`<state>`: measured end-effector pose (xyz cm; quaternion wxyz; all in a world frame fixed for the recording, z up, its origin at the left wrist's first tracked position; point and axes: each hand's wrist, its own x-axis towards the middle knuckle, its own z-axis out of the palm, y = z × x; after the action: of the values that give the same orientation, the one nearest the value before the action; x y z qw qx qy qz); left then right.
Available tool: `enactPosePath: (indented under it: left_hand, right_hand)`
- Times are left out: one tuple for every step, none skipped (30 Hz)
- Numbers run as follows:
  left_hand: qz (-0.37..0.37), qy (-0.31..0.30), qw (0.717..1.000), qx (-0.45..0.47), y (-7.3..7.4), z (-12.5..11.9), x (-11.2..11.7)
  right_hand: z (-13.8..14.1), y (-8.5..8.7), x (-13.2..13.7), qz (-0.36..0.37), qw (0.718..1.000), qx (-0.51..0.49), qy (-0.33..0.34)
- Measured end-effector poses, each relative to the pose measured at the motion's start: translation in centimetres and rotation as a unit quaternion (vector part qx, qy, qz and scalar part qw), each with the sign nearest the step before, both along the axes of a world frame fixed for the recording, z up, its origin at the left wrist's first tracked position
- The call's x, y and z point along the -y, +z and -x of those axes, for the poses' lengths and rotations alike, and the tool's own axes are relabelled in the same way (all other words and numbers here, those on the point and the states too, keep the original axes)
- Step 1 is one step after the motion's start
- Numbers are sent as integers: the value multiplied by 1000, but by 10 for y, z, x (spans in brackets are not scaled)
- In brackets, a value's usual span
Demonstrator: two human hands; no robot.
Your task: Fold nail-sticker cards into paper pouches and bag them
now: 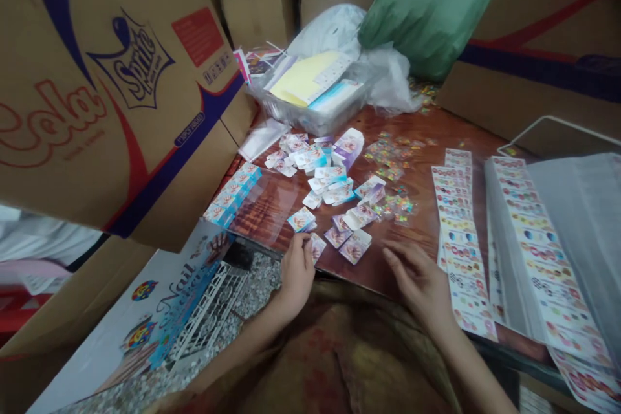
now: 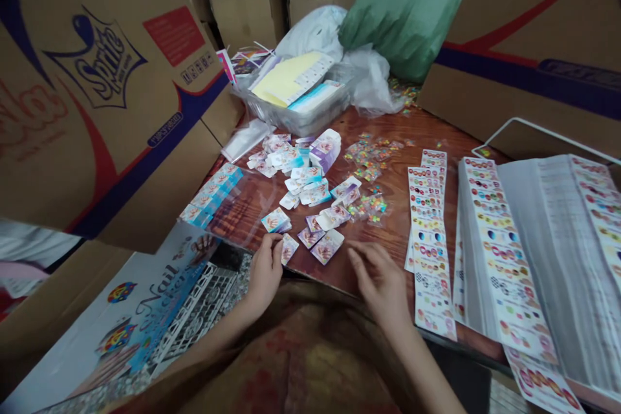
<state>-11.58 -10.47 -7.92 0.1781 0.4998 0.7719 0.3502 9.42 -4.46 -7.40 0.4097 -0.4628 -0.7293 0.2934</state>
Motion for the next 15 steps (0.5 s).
enactPosePath:
  left_hand:
    - [-3,0,1000,-23,-2,3,-2]
    - [-7,0,999,-45,-3,4,-3]
    - [-9,0,998,-67,-4,5,-5]
    - [-9,1,996,-91,-5,5,-6]
    - [-2,5,993,-115,-5,5,-6]
    - [10,8,990,-141,-4,5,-7]
    - [26,11,985,-169,-4,4,-7]
    - [41,13,980,-196,-4,4,-7]
    - [55,12,974,-221,-4,4,-7]
    - [61,16,968,-242,-4,4,-7]
    - [58,18,965,-257,-5,4,-7]
    - [45,23,962,-268,-5,4,-7]
    - [20,27,960,-277,-5,4,-7]
    - [-13,29,958,-285,-4,3,-7]
    - [-52,30,955,-291,-3,2,-7]
  right_hand:
    - [-9,0,-7,-24,999,24,-13]
    - [-18,1,-14,-50,997,55,-32]
    - [-28,0,-20,-72,991,96,-56]
    - [-38,0,-26,-90,982,143,-86]
    - [-47,-1,-30,-102,968,195,-123]
    - [-56,-2,-34,-106,950,247,-161]
    - [-63,-4,-36,-104,930,294,-197]
    - [-69,-5,-38,-95,910,334,-227]
    - [-73,-7,-39,-82,894,366,-247]
    - [-76,-9,-39,-69,882,388,-260]
    - [-77,-11,-39,-55,874,404,-264]
    - [-78,-13,-39,-46,871,413,-264]
    - [-77,-15,-39,-37,870,416,-264]
    - [-76,-17,-40,-28,871,413,-265]
    - [-76,-18,-41,-20,874,405,-268]
